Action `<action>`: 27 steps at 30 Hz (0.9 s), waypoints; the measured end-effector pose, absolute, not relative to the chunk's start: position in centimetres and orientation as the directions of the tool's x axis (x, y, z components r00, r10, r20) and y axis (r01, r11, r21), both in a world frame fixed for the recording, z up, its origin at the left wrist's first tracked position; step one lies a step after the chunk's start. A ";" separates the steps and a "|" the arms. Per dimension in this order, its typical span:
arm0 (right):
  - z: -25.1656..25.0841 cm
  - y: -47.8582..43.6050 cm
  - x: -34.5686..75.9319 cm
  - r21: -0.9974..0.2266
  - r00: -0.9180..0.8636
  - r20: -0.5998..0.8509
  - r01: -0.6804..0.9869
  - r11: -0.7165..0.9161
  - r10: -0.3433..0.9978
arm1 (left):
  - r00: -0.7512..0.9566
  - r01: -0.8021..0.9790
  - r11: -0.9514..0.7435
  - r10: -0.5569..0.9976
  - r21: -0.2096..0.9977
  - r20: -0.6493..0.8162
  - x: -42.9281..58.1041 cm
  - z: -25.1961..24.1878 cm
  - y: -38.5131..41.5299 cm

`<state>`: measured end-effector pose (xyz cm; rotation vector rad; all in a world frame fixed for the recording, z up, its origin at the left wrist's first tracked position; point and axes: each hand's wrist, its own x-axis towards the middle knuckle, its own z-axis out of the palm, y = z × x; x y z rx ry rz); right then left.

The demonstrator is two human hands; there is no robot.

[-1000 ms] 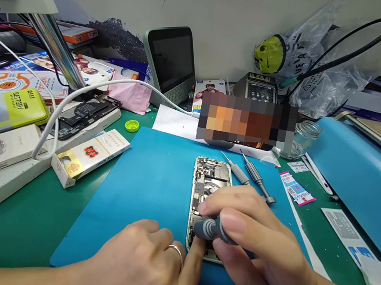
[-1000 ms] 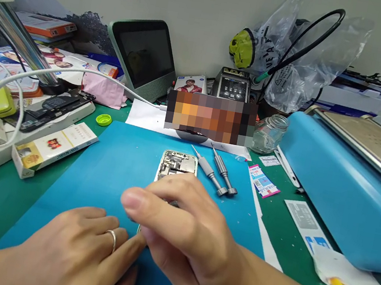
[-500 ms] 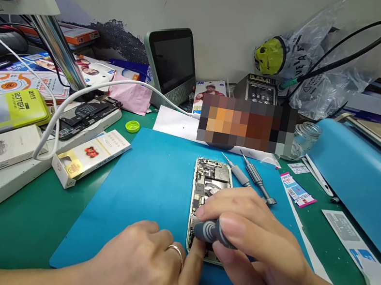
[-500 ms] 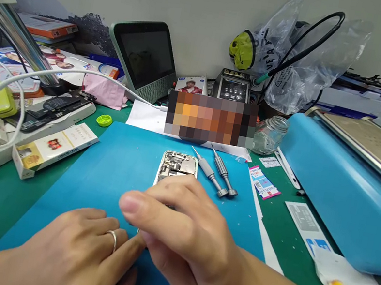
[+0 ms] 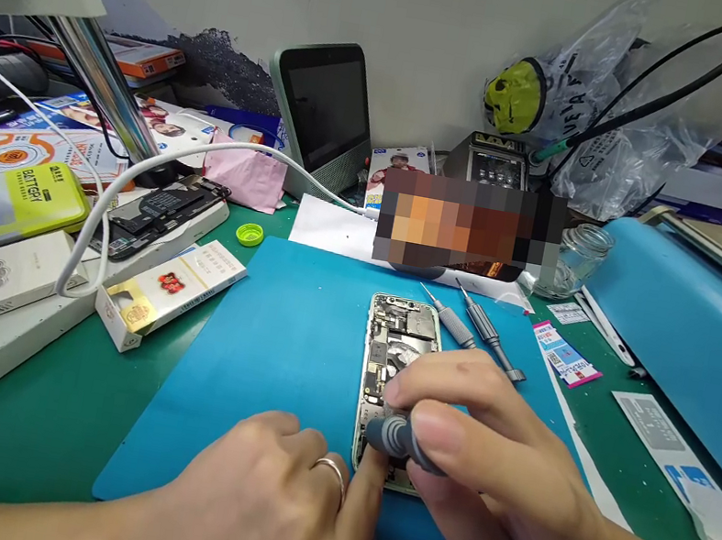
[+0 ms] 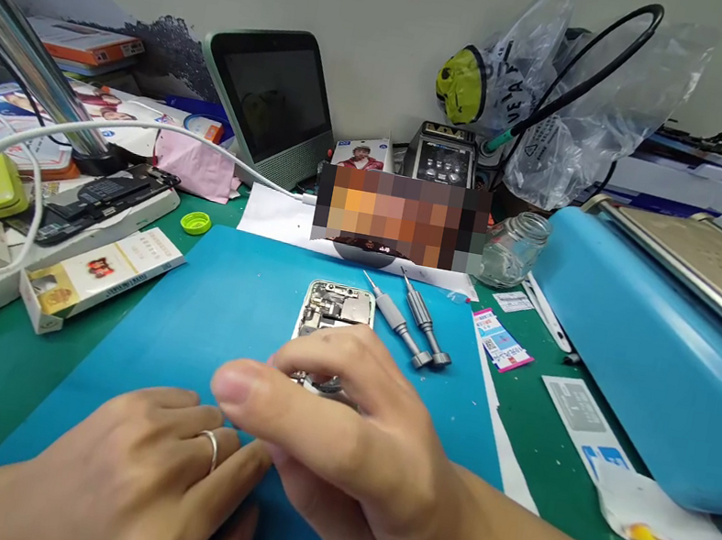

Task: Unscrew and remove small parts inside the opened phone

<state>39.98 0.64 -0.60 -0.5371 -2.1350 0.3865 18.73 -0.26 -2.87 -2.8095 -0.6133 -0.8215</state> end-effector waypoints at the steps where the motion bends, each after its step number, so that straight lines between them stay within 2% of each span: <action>1: -0.6 0.7 39.9 -0.458 -0.534 0.682 0.221 0.861 0.500 | 0.760 0.427 -0.904 0.340 -0.031 0.554 18.7 -2.8 -0.3; 7: -1.1 0.6 39.7 -0.491 -0.477 0.707 0.203 0.847 0.523 | 0.838 0.312 -0.950 0.277 0.002 0.470 17.8 -2.2 -0.4; 11: -1.1 0.6 39.8 -0.507 -0.464 0.698 0.218 0.834 0.545 | 0.858 0.305 -0.952 0.278 0.006 0.432 17.5 -1.8 -0.4; 17: -1.0 0.7 39.8 -0.528 -0.486 0.684 0.184 0.829 0.543 | 0.852 0.339 -0.941 0.316 0.020 0.418 17.6 -2.1 -0.3; 27: -0.9 0.9 39.6 -0.518 -0.487 0.700 0.155 0.841 0.522 | 0.818 0.351 -0.936 0.314 0.014 0.482 17.9 -2.3 0.1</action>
